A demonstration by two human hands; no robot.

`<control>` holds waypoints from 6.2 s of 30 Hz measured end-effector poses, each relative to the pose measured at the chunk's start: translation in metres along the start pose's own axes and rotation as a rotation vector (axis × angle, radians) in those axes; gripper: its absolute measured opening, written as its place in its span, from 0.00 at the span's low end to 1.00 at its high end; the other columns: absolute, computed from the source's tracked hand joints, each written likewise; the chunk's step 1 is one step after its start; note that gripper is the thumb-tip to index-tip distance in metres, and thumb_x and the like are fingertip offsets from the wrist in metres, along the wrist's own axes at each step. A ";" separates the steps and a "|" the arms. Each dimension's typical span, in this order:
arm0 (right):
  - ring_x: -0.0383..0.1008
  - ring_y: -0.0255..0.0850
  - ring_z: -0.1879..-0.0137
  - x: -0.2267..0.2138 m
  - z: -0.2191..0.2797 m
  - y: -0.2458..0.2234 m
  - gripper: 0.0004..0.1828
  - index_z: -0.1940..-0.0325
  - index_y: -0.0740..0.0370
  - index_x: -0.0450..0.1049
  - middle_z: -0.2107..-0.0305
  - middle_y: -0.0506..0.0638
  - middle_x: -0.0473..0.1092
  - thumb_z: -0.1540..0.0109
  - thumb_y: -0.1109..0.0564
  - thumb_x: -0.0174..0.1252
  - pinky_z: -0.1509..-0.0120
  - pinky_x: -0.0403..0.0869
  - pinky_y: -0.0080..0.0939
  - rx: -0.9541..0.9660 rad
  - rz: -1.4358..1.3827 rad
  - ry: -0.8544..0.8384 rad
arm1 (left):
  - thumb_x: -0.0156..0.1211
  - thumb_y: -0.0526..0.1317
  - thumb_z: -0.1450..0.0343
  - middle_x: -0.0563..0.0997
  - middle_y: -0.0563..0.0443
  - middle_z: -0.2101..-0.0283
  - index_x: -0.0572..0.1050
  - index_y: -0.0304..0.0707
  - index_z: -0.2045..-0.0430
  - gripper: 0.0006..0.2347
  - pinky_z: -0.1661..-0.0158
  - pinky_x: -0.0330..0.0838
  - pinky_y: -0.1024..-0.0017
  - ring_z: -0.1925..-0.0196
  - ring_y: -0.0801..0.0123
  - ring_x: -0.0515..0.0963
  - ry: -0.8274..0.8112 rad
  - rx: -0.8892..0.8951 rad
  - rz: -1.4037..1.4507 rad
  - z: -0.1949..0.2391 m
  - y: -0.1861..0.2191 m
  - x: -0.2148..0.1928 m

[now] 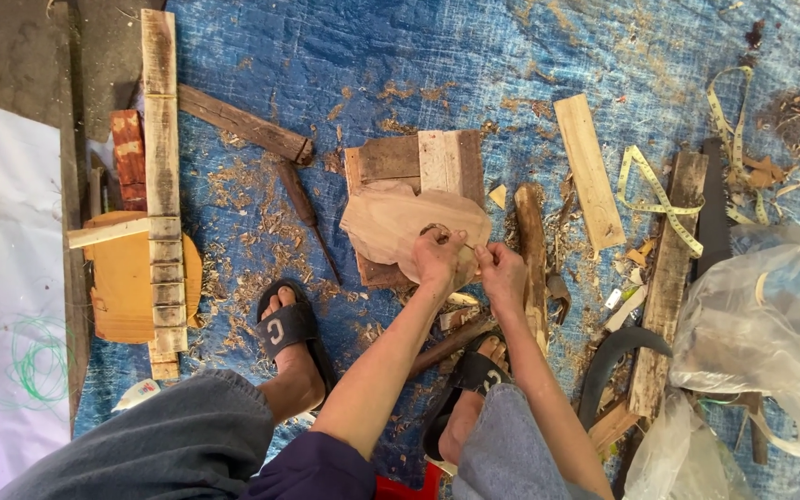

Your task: The person carves a circular hole into a flat wooden piece using a chisel and a wooden mallet. They repeatedly strike the chisel to remove wood, then use a small stick to clear debris from the hole. The person rotates the piece to work different edges and continues chiseling until the hole is formed.

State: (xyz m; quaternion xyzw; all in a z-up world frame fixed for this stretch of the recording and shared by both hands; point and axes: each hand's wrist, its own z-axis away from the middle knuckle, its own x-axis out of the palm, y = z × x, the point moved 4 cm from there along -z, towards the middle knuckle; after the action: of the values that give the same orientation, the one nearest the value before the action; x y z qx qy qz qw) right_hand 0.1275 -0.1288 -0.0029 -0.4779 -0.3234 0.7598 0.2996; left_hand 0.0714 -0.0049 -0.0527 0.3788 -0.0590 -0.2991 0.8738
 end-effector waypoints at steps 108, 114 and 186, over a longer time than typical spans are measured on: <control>0.78 0.64 0.51 -0.080 0.082 0.065 0.43 0.19 0.43 0.54 0.52 0.74 0.74 0.36 0.51 0.64 0.56 0.76 0.61 -0.015 0.490 0.246 | 0.69 0.34 0.33 0.68 0.42 0.49 0.72 0.38 0.42 0.23 0.49 0.65 0.48 0.46 0.44 0.67 0.422 0.717 -0.355 0.052 0.018 -0.144; 0.72 0.48 0.50 -0.070 0.058 -0.011 0.28 0.27 0.56 0.67 0.50 0.59 0.71 0.33 0.63 0.60 0.48 0.76 0.45 -0.210 0.237 0.244 | 0.65 0.36 0.32 0.68 0.45 0.59 0.71 0.43 0.50 0.16 0.53 0.66 0.54 0.56 0.48 0.70 0.482 0.586 -0.152 0.052 0.012 -0.142; 0.82 0.46 0.62 -0.021 0.044 -0.035 0.23 0.46 0.63 0.73 0.65 0.54 0.76 0.43 0.59 0.71 0.59 0.82 0.39 0.068 -0.677 -0.431 | 0.76 0.35 0.36 0.86 0.39 0.61 0.78 0.36 0.58 0.16 0.67 0.84 0.52 0.63 0.48 0.86 -0.496 -0.123 0.479 0.000 0.029 -0.104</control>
State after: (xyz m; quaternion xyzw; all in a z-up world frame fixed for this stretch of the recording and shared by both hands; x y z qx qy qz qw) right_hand 0.1004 -0.1330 0.0501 -0.1637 -0.4928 0.7111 0.4739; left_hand 0.0009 0.0694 -0.0200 0.2165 -0.3386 -0.1715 0.8995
